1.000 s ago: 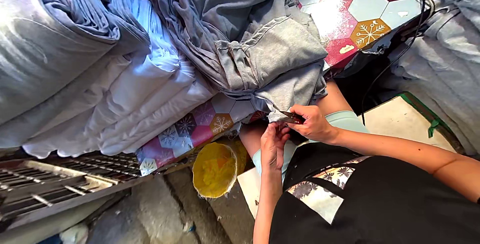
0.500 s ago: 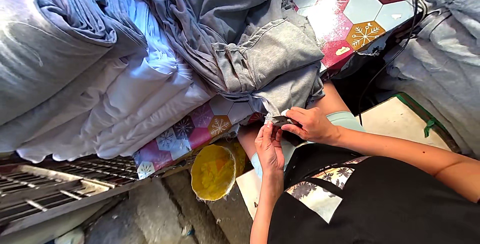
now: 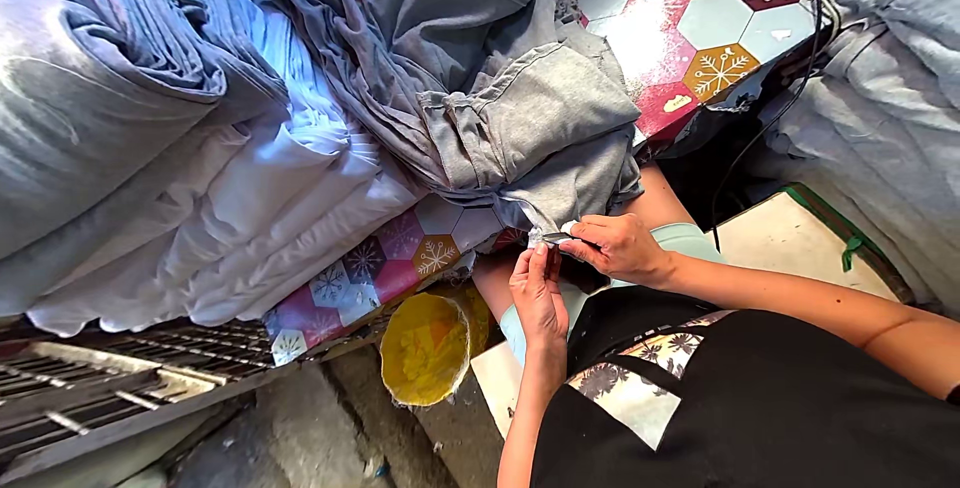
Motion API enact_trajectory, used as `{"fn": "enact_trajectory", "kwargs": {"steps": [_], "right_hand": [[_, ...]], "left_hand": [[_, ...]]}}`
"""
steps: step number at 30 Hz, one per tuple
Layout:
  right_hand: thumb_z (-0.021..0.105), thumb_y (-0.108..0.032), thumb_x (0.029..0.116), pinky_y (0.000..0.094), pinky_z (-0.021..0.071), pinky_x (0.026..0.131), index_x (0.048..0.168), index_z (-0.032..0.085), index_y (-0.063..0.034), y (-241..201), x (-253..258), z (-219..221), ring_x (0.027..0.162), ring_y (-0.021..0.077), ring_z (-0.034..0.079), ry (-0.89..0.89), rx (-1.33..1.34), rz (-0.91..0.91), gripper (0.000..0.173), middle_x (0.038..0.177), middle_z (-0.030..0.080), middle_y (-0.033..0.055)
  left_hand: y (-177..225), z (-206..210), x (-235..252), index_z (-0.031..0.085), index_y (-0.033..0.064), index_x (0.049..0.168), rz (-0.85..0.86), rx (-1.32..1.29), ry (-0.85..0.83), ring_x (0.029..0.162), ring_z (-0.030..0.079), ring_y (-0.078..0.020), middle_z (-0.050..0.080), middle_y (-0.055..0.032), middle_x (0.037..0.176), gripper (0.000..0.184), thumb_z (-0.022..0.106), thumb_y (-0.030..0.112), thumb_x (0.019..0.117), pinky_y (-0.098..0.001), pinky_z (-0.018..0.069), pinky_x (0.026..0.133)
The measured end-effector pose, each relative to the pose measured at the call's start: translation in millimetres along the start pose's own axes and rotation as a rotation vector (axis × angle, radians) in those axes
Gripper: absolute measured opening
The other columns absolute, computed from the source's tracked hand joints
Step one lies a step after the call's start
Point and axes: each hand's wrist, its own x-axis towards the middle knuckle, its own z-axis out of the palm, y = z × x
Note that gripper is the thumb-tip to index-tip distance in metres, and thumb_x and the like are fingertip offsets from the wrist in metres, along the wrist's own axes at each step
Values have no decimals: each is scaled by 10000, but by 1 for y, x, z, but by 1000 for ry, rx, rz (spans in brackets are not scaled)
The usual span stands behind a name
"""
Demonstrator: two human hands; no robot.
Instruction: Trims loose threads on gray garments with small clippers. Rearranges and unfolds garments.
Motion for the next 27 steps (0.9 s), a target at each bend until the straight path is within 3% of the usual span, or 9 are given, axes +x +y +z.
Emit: {"fn": "enact_trajectory", "kwargs": {"steps": [9,14,20,27], "right_hand": [[610,-301,1008,324,454,490,814,723,-31,3,0,-3,575,165,591,-59,74,44,351,655,594,51],[615,-266,998,312,483,522,843,726,-12,11,0,-9,604,157,609,-3,85,62,318,691,625,66],[605,-362,1000,306,396,424,918,750,-15,25,-10,-12,498,158,533,23,-43,-121,385,645,578,54],[618,-363,995,308,389,419,926,747,-11,19,-7,-7,495,167,532,68,-81,-101,382,645,569,55]], "left_hand": [[-1,3,-2,622,17,879,-16,-5,13,714,711,-131,709,-62,784,230,461,-27,1037,-272,616,755],[3,9,-3,600,28,961,-63,-19,41,757,735,-145,727,-78,844,204,431,36,1075,-282,623,760],[6,11,-1,573,31,1008,-47,-18,38,756,730,-141,716,-69,851,160,425,-1,1062,-281,625,753],[7,14,-4,573,30,1011,-74,-29,45,743,731,-140,718,-76,850,166,420,6,1069,-273,626,741]]}}
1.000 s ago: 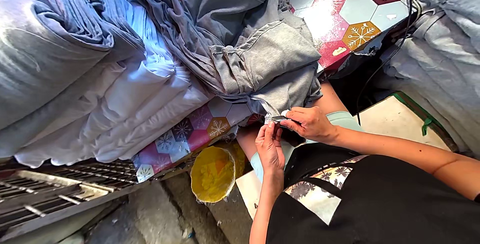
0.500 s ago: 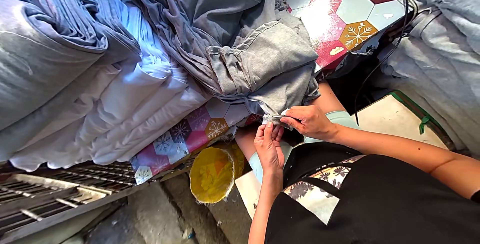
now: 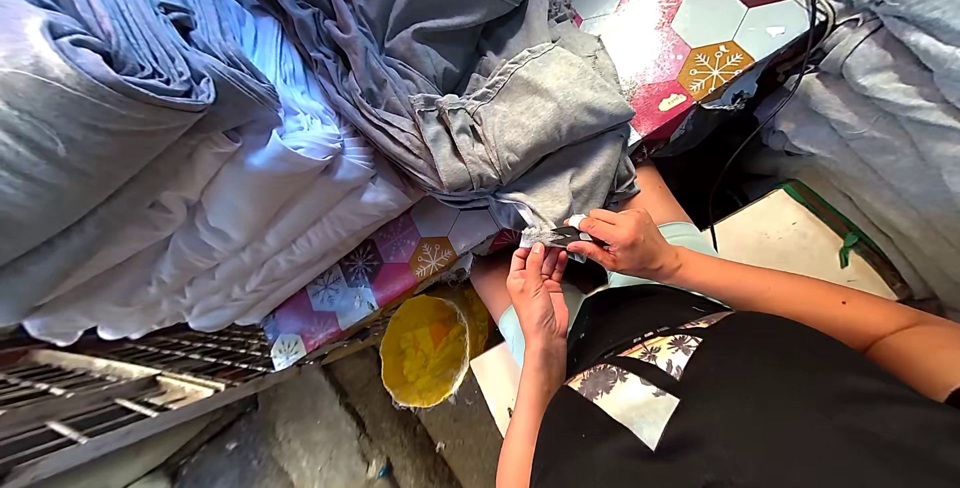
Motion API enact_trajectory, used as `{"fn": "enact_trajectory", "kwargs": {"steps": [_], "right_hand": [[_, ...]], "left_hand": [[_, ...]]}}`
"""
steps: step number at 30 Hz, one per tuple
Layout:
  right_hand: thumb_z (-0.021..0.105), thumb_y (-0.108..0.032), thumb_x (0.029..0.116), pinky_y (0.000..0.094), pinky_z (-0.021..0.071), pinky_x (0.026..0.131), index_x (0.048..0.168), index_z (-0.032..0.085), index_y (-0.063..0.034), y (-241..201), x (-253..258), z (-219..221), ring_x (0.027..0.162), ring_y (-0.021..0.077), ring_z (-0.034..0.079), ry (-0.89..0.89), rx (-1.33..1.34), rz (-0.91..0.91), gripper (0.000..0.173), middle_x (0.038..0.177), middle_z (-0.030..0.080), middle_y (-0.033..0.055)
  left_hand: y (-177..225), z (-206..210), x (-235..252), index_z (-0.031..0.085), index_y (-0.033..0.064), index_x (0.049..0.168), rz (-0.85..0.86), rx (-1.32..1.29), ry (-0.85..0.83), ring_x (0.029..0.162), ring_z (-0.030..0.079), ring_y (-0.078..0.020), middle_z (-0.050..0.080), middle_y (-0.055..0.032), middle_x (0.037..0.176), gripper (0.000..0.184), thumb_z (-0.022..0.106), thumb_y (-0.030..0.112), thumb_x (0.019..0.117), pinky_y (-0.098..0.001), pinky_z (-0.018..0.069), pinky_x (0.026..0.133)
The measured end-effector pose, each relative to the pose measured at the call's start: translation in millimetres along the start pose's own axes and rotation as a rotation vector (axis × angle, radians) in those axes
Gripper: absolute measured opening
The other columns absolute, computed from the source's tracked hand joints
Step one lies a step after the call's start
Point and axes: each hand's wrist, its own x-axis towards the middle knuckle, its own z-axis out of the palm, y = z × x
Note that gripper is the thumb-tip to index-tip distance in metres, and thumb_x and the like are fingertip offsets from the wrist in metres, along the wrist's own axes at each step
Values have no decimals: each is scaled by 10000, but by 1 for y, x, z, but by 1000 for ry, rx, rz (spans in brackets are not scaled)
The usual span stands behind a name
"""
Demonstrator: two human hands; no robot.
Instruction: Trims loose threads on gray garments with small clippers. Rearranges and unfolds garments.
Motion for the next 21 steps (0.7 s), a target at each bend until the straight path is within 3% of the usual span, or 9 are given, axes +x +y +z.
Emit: {"fn": "enact_trajectory", "kwargs": {"steps": [3,10,13,17,21], "right_hand": [[611,-356,1005,313,392,420,945,755,-14,-4,0,2,495,175,534,25,-19,19,376,648,575,61],[589,-298,1022,309,367,405,862,747,-24,-9,0,1,466,171,506,36,-95,11,355,603,542,45],[599,-326,1013,321,399,414,900,751,-9,-10,-1,2,486,183,541,10,-61,43,370,635,578,63],[595,-285,1007,320,397,419,790,706,-17,-8,-2,1,498,177,548,12,7,89,362,617,565,60],[687,-370,952,279,406,467,870,701,10,-6,-1,-2,533,136,512,42,133,122,389,654,557,59]], "left_hand": [[-1,2,-1,567,22,1010,-16,-14,9,739,730,-144,716,-80,848,156,424,8,1069,-278,627,744],[-2,2,-1,566,27,1005,-35,-27,13,754,737,-151,722,-87,857,158,423,15,1072,-277,627,754],[-2,2,-1,560,29,1001,-34,-25,18,753,734,-143,715,-79,850,160,418,15,1073,-276,626,757],[-2,1,0,554,30,1004,-40,-26,26,750,733,-147,712,-80,850,155,417,23,1075,-277,626,751],[-2,0,0,554,31,1012,-34,-17,15,763,735,-148,715,-84,861,159,409,24,1077,-283,627,755]]}}
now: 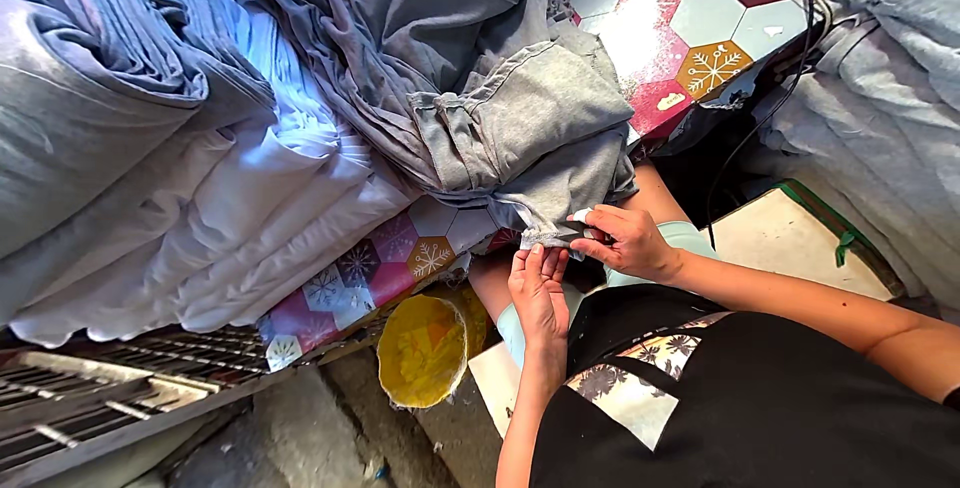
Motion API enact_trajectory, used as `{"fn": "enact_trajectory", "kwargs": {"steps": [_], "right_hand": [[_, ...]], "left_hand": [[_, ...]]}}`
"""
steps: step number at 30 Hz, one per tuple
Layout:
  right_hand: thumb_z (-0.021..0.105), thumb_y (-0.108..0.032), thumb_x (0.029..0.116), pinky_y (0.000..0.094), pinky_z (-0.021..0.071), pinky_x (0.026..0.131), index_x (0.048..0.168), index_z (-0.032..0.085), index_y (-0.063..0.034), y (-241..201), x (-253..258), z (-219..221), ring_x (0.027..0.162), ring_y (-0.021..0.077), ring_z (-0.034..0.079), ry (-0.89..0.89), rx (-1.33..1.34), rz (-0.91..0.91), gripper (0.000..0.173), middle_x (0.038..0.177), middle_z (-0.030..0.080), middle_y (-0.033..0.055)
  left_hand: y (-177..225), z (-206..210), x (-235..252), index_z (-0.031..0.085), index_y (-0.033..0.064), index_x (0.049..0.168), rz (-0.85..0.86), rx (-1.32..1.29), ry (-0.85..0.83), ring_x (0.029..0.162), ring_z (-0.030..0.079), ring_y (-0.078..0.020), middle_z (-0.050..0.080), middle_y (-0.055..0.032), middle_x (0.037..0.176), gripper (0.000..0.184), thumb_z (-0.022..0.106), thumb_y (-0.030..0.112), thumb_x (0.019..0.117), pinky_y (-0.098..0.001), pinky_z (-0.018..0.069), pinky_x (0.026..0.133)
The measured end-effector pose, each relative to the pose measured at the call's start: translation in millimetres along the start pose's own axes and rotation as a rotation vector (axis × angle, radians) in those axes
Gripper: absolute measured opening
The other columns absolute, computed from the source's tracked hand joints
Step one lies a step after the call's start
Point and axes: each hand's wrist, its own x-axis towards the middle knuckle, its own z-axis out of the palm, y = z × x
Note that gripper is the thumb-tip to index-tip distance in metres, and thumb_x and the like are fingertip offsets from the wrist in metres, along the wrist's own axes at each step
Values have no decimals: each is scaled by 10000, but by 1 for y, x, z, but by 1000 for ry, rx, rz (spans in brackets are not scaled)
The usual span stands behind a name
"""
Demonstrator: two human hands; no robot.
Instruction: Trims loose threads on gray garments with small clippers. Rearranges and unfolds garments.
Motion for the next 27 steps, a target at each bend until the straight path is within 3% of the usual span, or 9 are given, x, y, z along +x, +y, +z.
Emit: {"fn": "enact_trajectory", "kwargs": {"steps": [3,5,7,9,11,13,15,20,27], "right_hand": [[772,-322,874,295,420,452,920,738,3,-7,6,6,521,156,541,41,-49,-141,330,664,589,71],[719,-138,843,307,407,441,862,734,-16,-10,9,12,512,168,561,28,-66,-267,125,648,613,69],[657,-84,875,303,415,455,841,713,-31,-14,7,14,524,166,576,-58,-11,-360,85,646,624,64],[626,-111,894,298,423,465,851,685,-23,-16,0,16,532,162,576,-160,114,-349,115,647,610,68],[666,-241,928,306,443,487,882,682,0,-19,-4,10,547,153,570,-220,212,-146,246,657,618,72],[643,-431,962,350,478,522,1002,689,-2,-16,1,0,570,155,572,-290,184,77,433,670,608,53],[601,-444,987,346,461,525,988,676,-19,-7,7,-4,571,147,554,-312,134,149,432,678,583,39],[611,-392,996,315,462,514,921,711,-18,9,10,-1,580,136,567,-288,113,45,394,723,627,54],[635,-351,985,297,380,423,805,715,-29,9,9,1,499,142,524,-161,4,-120,377,622,553,41]], "left_hand": [[-3,-4,1,572,35,969,-13,-9,-37,741,730,-146,716,-81,830,195,407,26,1072,-283,623,733],[-6,-7,4,588,46,927,-24,-21,-63,695,707,-131,701,-66,779,233,398,31,1059,-272,609,690],[-7,-11,8,575,47,943,-29,-35,-93,685,689,-123,687,-71,778,213,401,60,1066,-262,590,649],[-7,-11,9,550,50,1004,-12,-39,-107,771,730,-137,721,-82,853,192,379,75,1088,-276,614,716],[-4,-8,8,544,55,1012,6,-22,-54,798,727,-137,714,-69,871,178,382,58,1085,-282,613,770],[-4,-7,7,544,52,1017,23,-20,-23,791,716,-139,698,-69,869,168,387,37,1075,-286,611,781],[-3,-6,6,538,55,1035,24,-6,-23,801,718,-138,694,-66,877,167,379,25,1074,-285,610,794],[-3,-7,6,534,58,1036,64,45,-56,777,717,-136,692,-56,856,168,376,7,1068,-279,612,777],[-3,-7,5,542,42,1039,91,98,-53,754,714,-133,694,-62,847,148,403,-2,1061,-280,614,768]]}}
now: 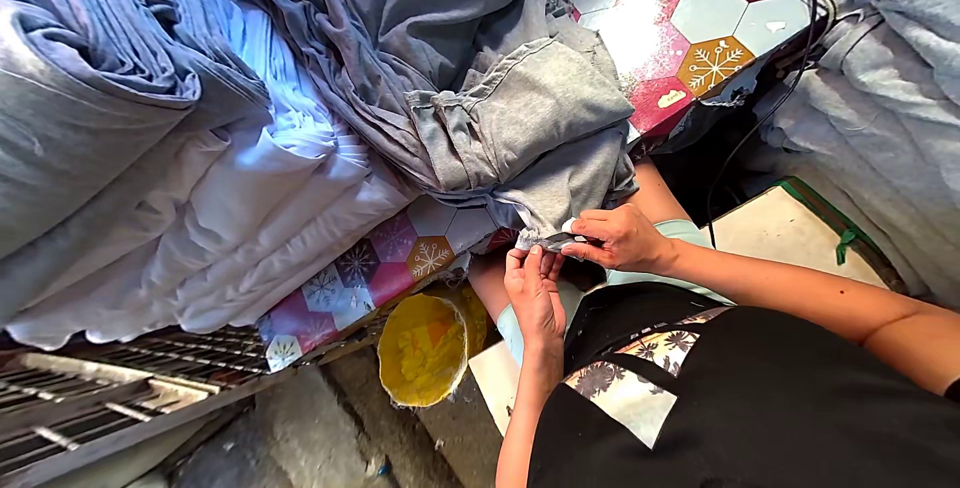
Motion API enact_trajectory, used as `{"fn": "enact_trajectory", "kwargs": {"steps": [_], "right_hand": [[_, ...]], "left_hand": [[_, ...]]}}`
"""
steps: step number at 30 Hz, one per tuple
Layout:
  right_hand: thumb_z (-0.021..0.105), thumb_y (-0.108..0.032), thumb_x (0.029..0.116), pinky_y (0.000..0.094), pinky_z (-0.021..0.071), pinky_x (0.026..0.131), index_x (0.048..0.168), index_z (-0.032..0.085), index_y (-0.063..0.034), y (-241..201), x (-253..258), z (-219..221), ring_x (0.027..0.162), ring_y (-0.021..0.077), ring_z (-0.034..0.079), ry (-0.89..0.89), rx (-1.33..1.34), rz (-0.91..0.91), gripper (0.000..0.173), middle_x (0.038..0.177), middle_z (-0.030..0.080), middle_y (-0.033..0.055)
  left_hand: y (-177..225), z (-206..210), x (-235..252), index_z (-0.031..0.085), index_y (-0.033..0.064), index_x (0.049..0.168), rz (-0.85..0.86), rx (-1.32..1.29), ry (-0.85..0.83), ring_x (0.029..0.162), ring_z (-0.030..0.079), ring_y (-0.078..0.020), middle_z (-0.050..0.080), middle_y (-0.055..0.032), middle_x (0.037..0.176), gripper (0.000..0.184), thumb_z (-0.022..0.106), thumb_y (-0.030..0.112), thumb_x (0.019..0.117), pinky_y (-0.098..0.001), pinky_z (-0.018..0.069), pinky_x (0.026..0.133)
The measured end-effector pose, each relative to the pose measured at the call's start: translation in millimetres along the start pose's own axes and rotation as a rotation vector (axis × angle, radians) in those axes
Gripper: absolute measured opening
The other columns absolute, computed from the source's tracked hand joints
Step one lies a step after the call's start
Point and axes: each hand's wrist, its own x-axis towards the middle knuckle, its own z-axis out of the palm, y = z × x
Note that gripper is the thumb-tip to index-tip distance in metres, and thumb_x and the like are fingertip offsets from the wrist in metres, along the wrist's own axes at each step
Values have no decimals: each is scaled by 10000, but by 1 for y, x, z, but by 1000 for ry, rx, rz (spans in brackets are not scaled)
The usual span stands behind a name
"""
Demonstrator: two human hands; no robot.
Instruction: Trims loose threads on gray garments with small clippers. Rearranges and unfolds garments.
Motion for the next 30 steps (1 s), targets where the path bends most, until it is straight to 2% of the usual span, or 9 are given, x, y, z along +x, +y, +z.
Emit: {"fn": "enact_trajectory", "kwargs": {"steps": [7,17,20,22,24,25,26,28,30], "right_hand": [[686,-373,951,282,439,506,855,708,-22,-5,-6,7,577,120,549,59,91,150,364,684,600,44],[765,-264,846,292,473,602,902,706,-35,-1,-1,5,632,77,561,-202,381,446,243,694,617,17],[734,-185,815,321,452,591,852,684,-10,-2,-1,3,630,110,556,-181,371,409,186,677,608,50],[714,-194,820,265,416,579,835,674,-12,-6,4,-4,616,67,515,-161,372,388,186,658,581,28],[702,-174,837,210,404,589,841,676,-1,-10,9,-11,629,26,502,-137,426,378,175,668,584,19],[699,-155,852,177,411,602,857,687,10,-12,13,-14,640,-3,507,-97,474,388,166,684,598,11],[701,-138,877,147,441,617,881,701,16,-13,16,-19,649,-34,528,-21,521,405,154,707,624,-1],[688,-115,919,149,497,633,942,697,0,-11,25,-29,660,-49,562,192,555,439,118,762,649,-35],[621,-133,996,142,506,624,1048,668,-26,-3,30,-38,657,-60,556,358,521,464,128,815,644,-68]], "left_hand": [[-1,1,0,536,34,1038,-5,-1,5,767,715,-131,692,-63,862,133,412,-7,1061,-275,614,773],[-1,-17,8,565,-1,972,45,91,-101,719,723,-140,721,-74,796,139,514,-130,959,-287,621,750],[-1,-21,10,563,-23,1069,411,656,-40,858,696,-88,702,-55,930,350,765,-59,786,-242,592,786],[4,-26,18,578,-117,1214,679,1232,50,1152,588,-366,594,-269,1243,627,842,132,702,-476,483,978],[14,-20,26,656,-140,1145,650,1464,-157,1203,555,-548,546,-395,1306,426,757,40,772,-639,447,1021],[24,-10,28,717,-104,1037,583,1481,-327,1126,633,-486,638,-352,1191,237,708,15,833,-607,493,984],[37,2,32,745,-38,962,511,1427,-481,983,702,-321,717,-220,1004,142,662,56,895,-497,550,901],[71,30,46,720,26,898,379,1151,-552,760,663,-56,698,-12,791,155,641,133,976,-303,562,744],[96,56,74,660,7,1061,345,871,-449,863,664,-37,694,-7,922,213,551,189,1040,-294,574,824]]}}
